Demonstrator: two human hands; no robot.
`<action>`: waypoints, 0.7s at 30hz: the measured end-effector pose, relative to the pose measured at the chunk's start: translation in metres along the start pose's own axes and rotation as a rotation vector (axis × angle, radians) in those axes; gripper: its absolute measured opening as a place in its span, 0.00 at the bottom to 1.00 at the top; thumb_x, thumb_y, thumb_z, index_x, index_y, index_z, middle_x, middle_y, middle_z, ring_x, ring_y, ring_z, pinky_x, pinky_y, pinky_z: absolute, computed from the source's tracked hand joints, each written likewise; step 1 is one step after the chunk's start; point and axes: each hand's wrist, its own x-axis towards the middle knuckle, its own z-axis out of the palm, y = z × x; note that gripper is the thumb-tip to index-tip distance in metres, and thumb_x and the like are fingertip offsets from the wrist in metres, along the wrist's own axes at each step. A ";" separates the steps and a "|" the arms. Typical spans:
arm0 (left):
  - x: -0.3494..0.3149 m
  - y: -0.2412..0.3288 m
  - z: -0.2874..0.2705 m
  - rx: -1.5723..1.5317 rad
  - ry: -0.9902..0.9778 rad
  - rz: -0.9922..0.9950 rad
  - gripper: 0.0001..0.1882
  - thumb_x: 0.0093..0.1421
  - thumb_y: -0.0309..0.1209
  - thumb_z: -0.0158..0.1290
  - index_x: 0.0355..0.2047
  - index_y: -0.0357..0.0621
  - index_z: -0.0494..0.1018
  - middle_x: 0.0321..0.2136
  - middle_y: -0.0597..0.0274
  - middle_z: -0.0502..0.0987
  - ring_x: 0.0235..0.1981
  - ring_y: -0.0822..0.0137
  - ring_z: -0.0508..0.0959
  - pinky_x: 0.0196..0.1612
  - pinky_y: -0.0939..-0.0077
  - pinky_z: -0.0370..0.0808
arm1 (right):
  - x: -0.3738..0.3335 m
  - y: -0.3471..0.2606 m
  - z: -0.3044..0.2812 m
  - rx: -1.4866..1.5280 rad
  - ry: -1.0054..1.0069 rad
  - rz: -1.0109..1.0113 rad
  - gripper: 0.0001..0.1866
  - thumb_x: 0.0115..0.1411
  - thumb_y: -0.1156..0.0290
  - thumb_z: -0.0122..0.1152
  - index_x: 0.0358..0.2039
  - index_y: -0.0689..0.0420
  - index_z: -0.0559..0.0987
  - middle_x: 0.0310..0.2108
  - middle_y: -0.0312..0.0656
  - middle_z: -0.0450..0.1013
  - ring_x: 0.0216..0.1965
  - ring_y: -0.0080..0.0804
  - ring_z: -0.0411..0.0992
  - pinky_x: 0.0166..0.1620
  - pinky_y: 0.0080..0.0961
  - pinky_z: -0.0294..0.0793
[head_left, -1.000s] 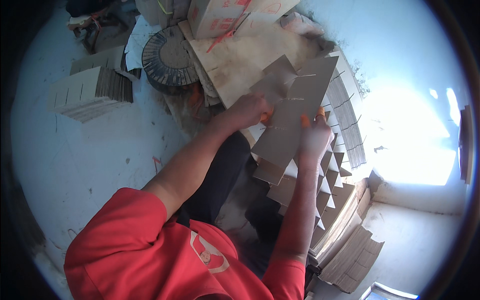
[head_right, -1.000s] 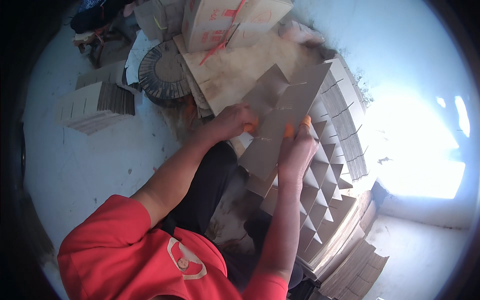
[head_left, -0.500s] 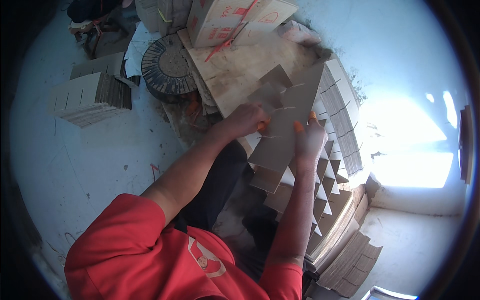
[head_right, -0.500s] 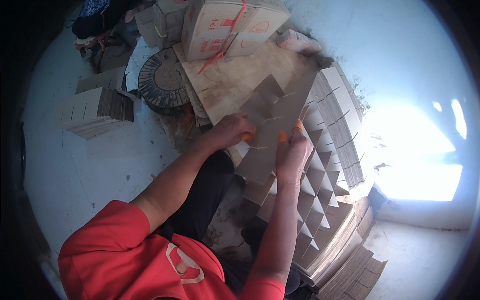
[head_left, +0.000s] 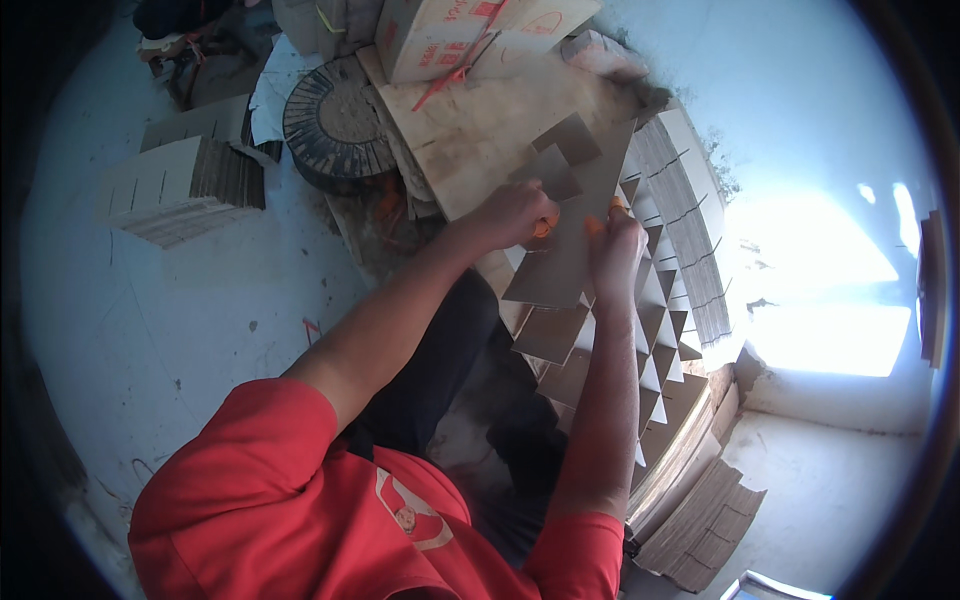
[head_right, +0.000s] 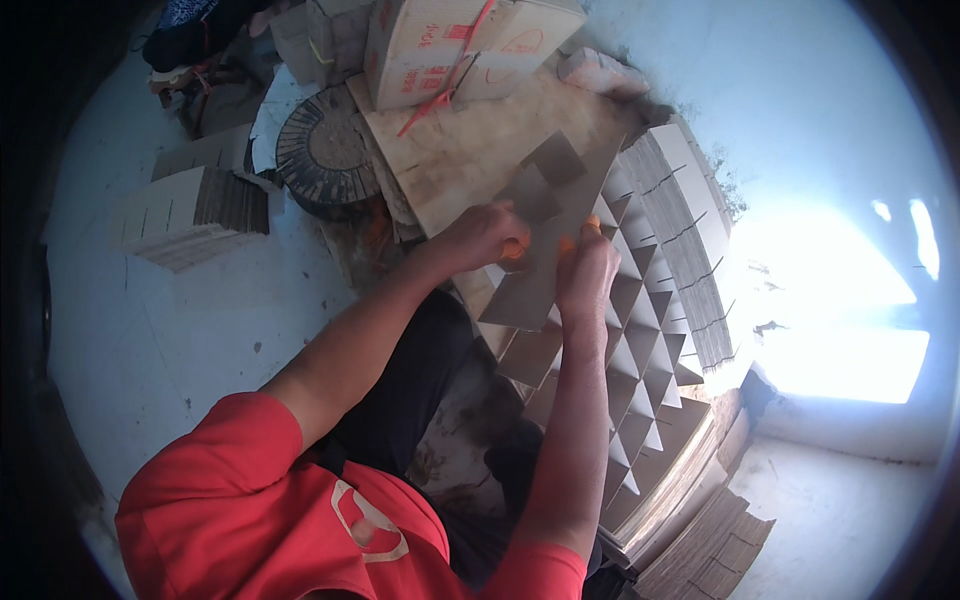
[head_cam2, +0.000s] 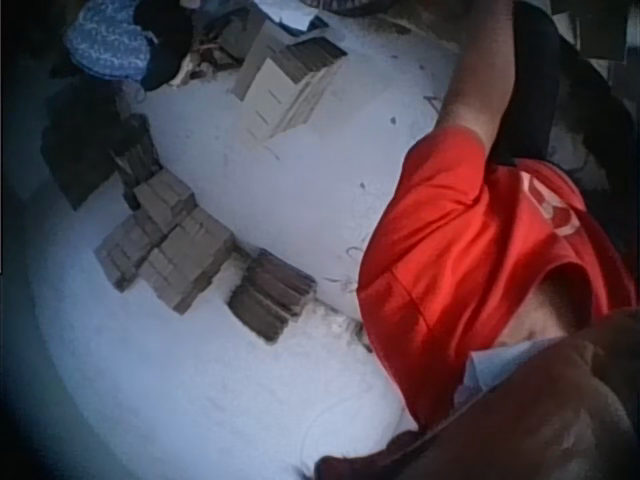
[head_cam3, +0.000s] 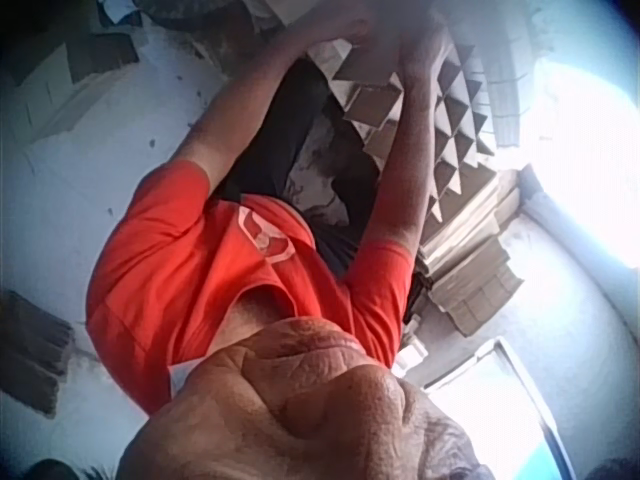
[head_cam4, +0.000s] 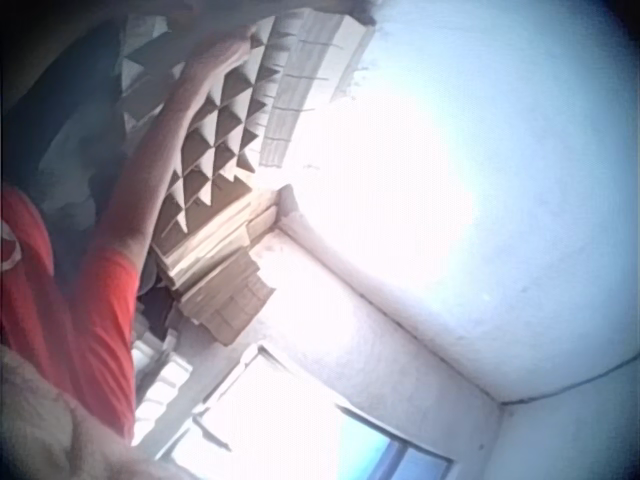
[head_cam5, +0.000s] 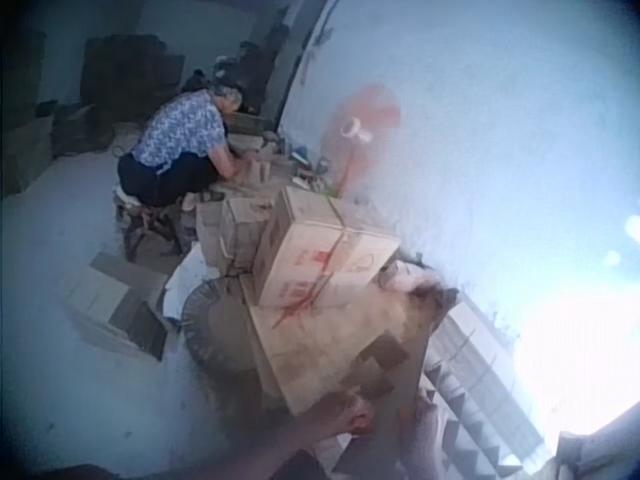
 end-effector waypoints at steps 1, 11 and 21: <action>0.004 0.001 0.000 0.006 -0.009 0.001 0.03 0.44 0.27 0.57 0.21 0.44 0.74 0.22 0.57 0.75 0.33 0.56 0.75 0.34 0.61 0.73 | 0.003 0.005 0.001 0.016 0.004 -0.008 0.08 0.51 0.79 0.60 0.30 0.68 0.73 0.25 0.62 0.72 0.31 0.59 0.73 0.32 0.42 0.71; 0.012 -0.004 0.009 0.003 -0.022 0.032 0.04 0.45 0.25 0.58 0.24 0.43 0.77 0.22 0.54 0.74 0.31 0.57 0.75 0.34 0.64 0.73 | 0.038 0.020 0.006 -0.100 -0.269 0.003 0.05 0.50 0.79 0.58 0.26 0.68 0.73 0.26 0.61 0.72 0.35 0.59 0.73 0.35 0.45 0.72; 0.009 0.003 0.005 -0.039 -0.030 -0.058 0.06 0.47 0.26 0.58 0.27 0.44 0.78 0.27 0.53 0.74 0.32 0.56 0.76 0.38 0.65 0.73 | 0.001 0.042 0.033 -0.015 -0.149 -0.004 0.06 0.45 0.77 0.63 0.20 0.65 0.74 0.23 0.58 0.72 0.32 0.59 0.72 0.35 0.44 0.70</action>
